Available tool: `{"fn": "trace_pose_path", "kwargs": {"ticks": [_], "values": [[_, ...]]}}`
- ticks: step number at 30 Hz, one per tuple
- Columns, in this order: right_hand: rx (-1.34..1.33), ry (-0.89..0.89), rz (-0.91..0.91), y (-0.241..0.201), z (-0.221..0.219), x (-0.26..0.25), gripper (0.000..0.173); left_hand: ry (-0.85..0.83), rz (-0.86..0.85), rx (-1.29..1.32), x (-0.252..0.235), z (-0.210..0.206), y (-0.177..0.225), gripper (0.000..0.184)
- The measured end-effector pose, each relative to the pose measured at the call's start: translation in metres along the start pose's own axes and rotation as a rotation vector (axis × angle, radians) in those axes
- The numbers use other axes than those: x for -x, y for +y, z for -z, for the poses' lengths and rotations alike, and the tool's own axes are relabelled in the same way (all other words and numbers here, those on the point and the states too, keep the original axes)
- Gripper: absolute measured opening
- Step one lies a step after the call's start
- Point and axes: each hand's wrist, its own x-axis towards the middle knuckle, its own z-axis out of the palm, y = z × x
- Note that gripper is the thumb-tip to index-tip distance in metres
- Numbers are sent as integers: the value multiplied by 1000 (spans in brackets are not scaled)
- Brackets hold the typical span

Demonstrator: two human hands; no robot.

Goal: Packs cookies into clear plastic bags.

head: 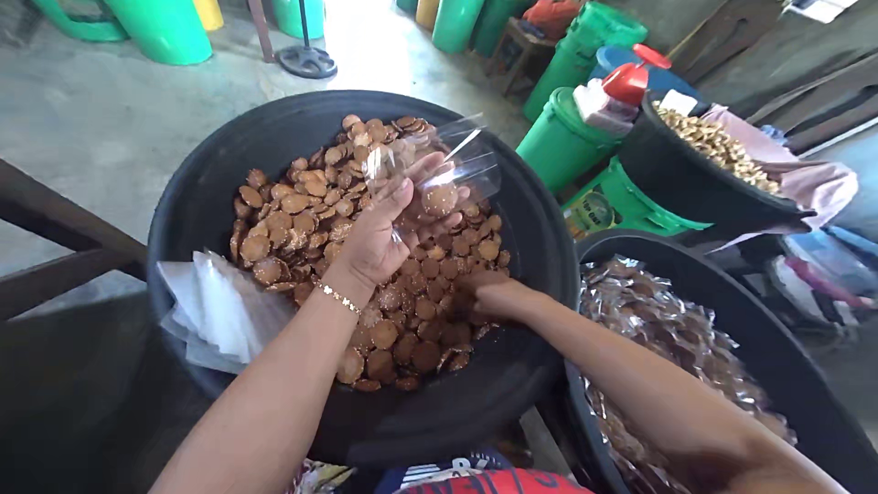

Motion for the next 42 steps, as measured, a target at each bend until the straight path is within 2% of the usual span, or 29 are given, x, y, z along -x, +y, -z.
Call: {"fn": "trace_pose_path", "kwargs": {"ticks": [3, 6, 10, 13, 17, 18, 21, 23, 25, 26, 28, 30, 31, 35, 38, 40, 42], "values": [[-48, 90, -5, 17, 3, 1, 42, -53, -24, 31, -4, 2, 0, 41], [-52, 59, 86, 4, -7, 0, 46, -74, -8, 22, -6, 0, -2, 48], [185, -15, 279, -20, -24, -4, 34, -83, -12, -60, -4, -1, -3, 41], [291, 64, 350, -18, -33, -1, 31, -15, 12, -44, -5, -5, 1, 34], [232, -12, 308, -19, -26, 4, 31, 66, -11, -35, -8, -7, 6, 33], [224, -46, 286, -18, -22, 3, 29, 74, -26, -10, -9, -8, 8, 37], [159, -64, 196, -14, -2, 5, 30, 123, -41, 128, -10, -13, 17, 64], [-14, 91, 171, -1, 10, 12, 31, 133, -33, 197, -11, -15, 21, 66], [-325, 408, 210, 15, 19, 26, 32, 110, -28, 167, -9, -14, 20, 42], [-539, 616, 259, 22, 22, 33, 30, 93, -18, 126, -9, -13, 20, 37], [-1064, 951, 416, 29, 30, 44, 22, 38, 18, -2, -8, -15, 20, 54], [-1486, 1082, 644, 25, 37, 55, 17, -27, 66, -82, -6, -18, 17, 64], [-1548, 1096, 694, 19, 38, 61, 16, -60, 96, -117, -5, -19, 14, 67], [-1380, 1073, 679, -11, 37, 69, 19, -138, 221, -185, 1, -29, 2, 72], [-1235, 1088, 727, -21, 35, 71, 26, -92, 249, -171, 6, -40, -8, 59], [-1074, 1211, 740, -22, 31, 73, 28, -75, 206, -114, 7, -46, -12, 51], [-969, 1316, 728, -18, 29, 77, 26, -73, 169, -94, 6, -48, -11, 51]]}}
